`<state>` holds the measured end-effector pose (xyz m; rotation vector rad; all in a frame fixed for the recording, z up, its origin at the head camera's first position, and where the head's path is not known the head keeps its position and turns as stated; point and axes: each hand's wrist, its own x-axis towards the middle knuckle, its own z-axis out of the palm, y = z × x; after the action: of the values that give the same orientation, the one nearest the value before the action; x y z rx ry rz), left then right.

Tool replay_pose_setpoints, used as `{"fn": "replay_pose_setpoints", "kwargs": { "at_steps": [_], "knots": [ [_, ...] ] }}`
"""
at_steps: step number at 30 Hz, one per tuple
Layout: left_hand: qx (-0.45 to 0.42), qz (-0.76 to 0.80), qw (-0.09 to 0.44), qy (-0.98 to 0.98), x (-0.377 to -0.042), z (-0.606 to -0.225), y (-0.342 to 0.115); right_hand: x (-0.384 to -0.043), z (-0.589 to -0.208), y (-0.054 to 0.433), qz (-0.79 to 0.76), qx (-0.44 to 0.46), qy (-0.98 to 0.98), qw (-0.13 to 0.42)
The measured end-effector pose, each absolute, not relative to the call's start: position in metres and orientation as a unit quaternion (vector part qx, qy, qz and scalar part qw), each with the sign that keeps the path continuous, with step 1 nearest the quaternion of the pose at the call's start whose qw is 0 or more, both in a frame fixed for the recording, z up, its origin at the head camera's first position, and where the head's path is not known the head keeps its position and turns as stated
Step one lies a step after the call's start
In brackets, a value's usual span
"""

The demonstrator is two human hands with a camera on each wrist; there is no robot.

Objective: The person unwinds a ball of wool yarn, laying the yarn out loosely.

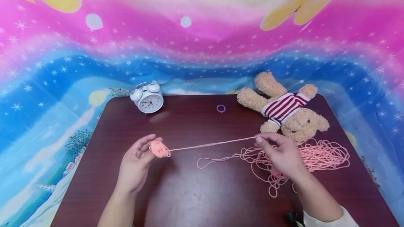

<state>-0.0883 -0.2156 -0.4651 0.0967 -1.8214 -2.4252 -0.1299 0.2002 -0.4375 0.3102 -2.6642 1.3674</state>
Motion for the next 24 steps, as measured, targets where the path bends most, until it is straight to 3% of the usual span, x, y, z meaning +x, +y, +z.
{"fn": "replay_pose_setpoints", "kwargs": {
  "at_steps": [9,18,24],
  "knots": [
    [0.057,-0.797,0.087,-0.595,-0.083,-0.463,-0.244,-0.129,-0.425,0.269,0.391,0.017,-0.916,0.091],
    [0.067,-0.812,0.133,-0.564,-0.075,-0.458,-0.280,-0.124,-0.422,0.356,0.363,-0.080,-0.925,0.076],
    [0.060,-0.824,0.148,-0.544,-0.068,-0.460,-0.306,-0.123,-0.437,0.407,0.371,-0.115,-0.913,0.126]
  ]
}}
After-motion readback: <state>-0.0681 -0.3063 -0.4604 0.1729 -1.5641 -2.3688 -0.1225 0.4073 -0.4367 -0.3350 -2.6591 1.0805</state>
